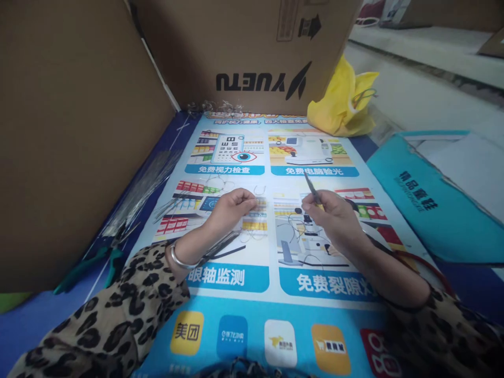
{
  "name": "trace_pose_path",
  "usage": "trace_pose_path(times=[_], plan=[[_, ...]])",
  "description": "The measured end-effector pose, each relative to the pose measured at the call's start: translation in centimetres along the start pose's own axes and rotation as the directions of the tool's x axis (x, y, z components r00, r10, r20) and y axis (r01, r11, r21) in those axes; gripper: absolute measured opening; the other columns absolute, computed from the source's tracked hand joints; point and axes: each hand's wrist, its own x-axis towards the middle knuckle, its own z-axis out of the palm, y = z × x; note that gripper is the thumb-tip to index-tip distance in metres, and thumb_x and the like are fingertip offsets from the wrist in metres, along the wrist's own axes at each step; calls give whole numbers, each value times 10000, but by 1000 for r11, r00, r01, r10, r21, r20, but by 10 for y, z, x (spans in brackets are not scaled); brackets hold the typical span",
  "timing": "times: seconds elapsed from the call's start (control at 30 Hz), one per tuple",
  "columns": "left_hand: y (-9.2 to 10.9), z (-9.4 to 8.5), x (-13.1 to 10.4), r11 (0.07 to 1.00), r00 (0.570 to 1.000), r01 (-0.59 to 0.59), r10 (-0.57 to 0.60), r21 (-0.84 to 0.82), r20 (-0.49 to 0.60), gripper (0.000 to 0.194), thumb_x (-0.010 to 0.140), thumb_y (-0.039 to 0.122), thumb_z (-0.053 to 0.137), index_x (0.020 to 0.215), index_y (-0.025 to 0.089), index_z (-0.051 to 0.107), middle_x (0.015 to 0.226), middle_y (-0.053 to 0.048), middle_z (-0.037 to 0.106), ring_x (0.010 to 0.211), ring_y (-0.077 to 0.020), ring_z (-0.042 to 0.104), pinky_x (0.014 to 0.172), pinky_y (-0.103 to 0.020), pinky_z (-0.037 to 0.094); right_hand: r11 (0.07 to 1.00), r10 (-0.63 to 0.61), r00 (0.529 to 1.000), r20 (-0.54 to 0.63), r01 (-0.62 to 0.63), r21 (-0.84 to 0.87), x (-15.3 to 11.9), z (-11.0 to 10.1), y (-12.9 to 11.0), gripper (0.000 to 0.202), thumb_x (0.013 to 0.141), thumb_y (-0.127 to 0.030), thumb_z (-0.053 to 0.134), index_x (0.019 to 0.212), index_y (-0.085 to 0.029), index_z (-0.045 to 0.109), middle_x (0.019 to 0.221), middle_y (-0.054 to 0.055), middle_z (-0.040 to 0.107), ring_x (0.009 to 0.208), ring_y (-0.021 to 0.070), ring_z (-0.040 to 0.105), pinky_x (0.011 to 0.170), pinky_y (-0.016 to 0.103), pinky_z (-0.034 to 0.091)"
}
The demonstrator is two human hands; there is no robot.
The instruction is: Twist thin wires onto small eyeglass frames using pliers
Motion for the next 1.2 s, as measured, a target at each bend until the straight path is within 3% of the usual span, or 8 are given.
trace_pose_path(times=[0.3, 0.53, 0.6, 0.67, 0.8, 0.97, 1.1, 1.2], plan=[[-11, -4, 8, 959, 971, -84, 140, 270, -194, 177, 743, 214, 595, 903, 179, 664, 926, -47, 663, 818, -155, 595, 755, -287, 457, 998, 32, 998, 57, -29, -64, -2, 5, -5, 188, 761, -400, 559, 801, -222, 605, 728, -2, 616, 693, 161, 560, 585, 270, 402], [2, -17, 2, 935, 872, -242, 327, 260, -363, 156, 829, 183, 485, 906, 175, 621, 910, -42, 669, 872, -143, 612, 808, -289, 480, 994, 32, 995, 99, -22, -103, -3, 4, -5, 184, 758, -404, 550, 809, -235, 604, 694, -13, 618, 636, 155, 560, 559, 269, 415], [4, -15, -5, 856, 861, -308, 436, 415, -260, 182, 844, 164, 462, 922, 176, 626, 946, -51, 674, 912, -146, 614, 841, -298, 480, 994, 40, 994, 105, -30, -102, -4, 4, -5, 186, 759, -408, 552, 815, -238, 603, 703, -15, 625, 642, 154, 567, 557, 265, 419], [3, -9, -12, 717, 864, -403, 503, 569, -22, 237, 862, 169, 446, 1026, 170, 618, 1068, -77, 663, 1036, -165, 590, 926, -326, 453, 994, 41, 994, 106, -30, -103, -4, 4, -6, 193, 760, -414, 555, 820, -237, 604, 709, -16, 630, 641, 153, 570, 554, 262, 419], [-3, 6, -19, 499, 889, -454, 317, 738, 331, 432, 902, 330, 424, 1273, 117, 487, 1373, -157, 465, 1313, -238, 372, 1080, -416, 305, 994, 14, 995, 101, -3, -111, -4, 6, -5, 200, 754, -412, 563, 817, -228, 609, 700, -10, 634, 621, 153, 571, 556, 268, 417], [-6, 8, -16, 459, 903, -426, 171, 779, 394, 519, 918, 426, 352, 1343, 135, 416, 1459, -142, 340, 1381, -233, 236, 1123, -425, 187, 993, -21, 995, 100, 32, -112, -3, 9, -1, 209, 748, -402, 575, 838, -217, 612, 707, -5, 635, 633, 156, 573, 571, 271, 411], [4, -4, -14, 585, 891, -441, 199, 680, 407, 488, 927, 412, 335, 1355, 187, 398, 1452, -106, 367, 1380, -204, 242, 1109, -427, 205, 992, -28, 993, 112, 42, -122, -5, 11, 0, 214, 749, -399, 573, 853, -215, 609, 724, -1, 628, 642, 157, 571, 581, 274, 413], [23, -17, -18, 579, 910, -414, 278, 702, 308, 410, 909, 356, 398, 1269, 184, 493, 1370, -114, 477, 1301, -220, 382, 1055, -407, 292, 988, -35, 992, 123, 52, -144, -5, 11, 0, 222, 758, -408, 566, 866, -218, 604, 732, 2, 622, 646, 159, 568, 583, 277, 411]])
